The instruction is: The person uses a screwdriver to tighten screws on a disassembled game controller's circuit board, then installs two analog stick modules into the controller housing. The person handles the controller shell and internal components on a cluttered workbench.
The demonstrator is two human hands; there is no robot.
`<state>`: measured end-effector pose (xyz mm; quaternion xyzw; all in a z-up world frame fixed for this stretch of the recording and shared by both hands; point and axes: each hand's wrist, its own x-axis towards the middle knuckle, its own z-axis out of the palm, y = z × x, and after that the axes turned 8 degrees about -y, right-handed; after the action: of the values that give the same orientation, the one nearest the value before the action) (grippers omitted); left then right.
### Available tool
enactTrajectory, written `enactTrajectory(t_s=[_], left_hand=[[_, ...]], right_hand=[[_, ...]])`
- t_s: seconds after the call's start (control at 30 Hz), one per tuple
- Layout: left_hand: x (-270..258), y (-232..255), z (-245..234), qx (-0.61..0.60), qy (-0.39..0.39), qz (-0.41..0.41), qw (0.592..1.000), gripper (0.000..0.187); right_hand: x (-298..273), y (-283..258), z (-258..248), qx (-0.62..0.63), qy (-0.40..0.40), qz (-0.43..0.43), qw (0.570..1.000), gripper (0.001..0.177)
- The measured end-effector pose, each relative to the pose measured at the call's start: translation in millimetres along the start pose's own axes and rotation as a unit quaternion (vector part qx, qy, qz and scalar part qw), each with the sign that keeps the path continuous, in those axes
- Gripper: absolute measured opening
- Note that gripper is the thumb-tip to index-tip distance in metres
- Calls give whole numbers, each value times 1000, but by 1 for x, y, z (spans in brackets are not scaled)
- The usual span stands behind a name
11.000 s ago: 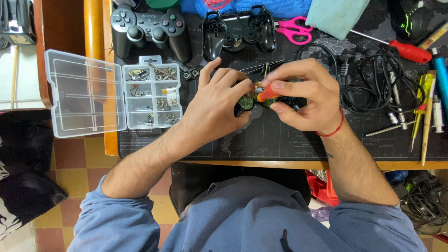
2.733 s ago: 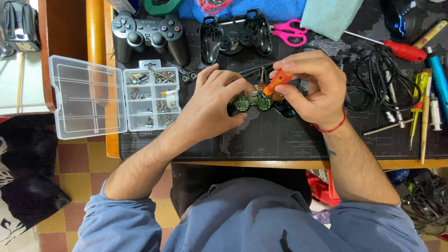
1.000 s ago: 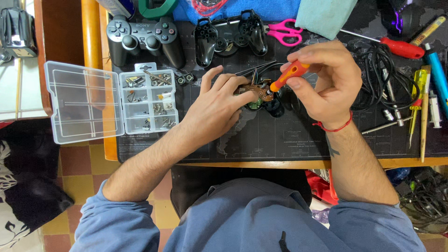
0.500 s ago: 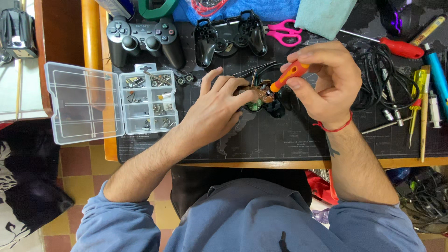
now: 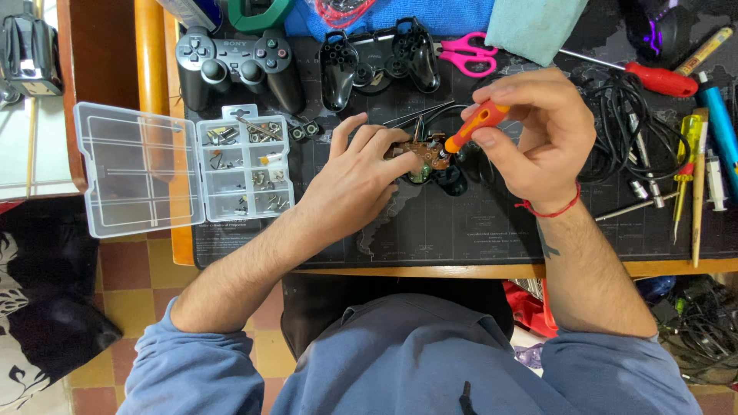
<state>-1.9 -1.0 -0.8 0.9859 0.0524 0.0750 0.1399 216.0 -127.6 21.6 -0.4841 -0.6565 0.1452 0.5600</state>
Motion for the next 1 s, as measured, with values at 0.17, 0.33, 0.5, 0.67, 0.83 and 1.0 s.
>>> enactTrajectory(t_s=[0.17,0.33,0.5,0.67,0.83,1.0], left_hand=[[2,3,-5,33,-19,-17,999,67],[2,4,-6,36,5,-16,999,69],[2,-1,-10,-41,20,-2,999,70],[3,-7,-44,-138,71,-16,988,40],[-13,-3,-72,-157,136,-52,977,17],[-32,5,-72,-184,147,-89,968,16]], right_hand=[[1,1,0,-2,1,-5,1000,23],[0,4,0,4,-1,-12,1000,24],[0,6,1,34,22,-8,999,34],[0,12,-2,38,34,-24,998,34],[1,9,-3,27,45,-11,999,31],[1,9,-3,11,33,-1,999,28]])
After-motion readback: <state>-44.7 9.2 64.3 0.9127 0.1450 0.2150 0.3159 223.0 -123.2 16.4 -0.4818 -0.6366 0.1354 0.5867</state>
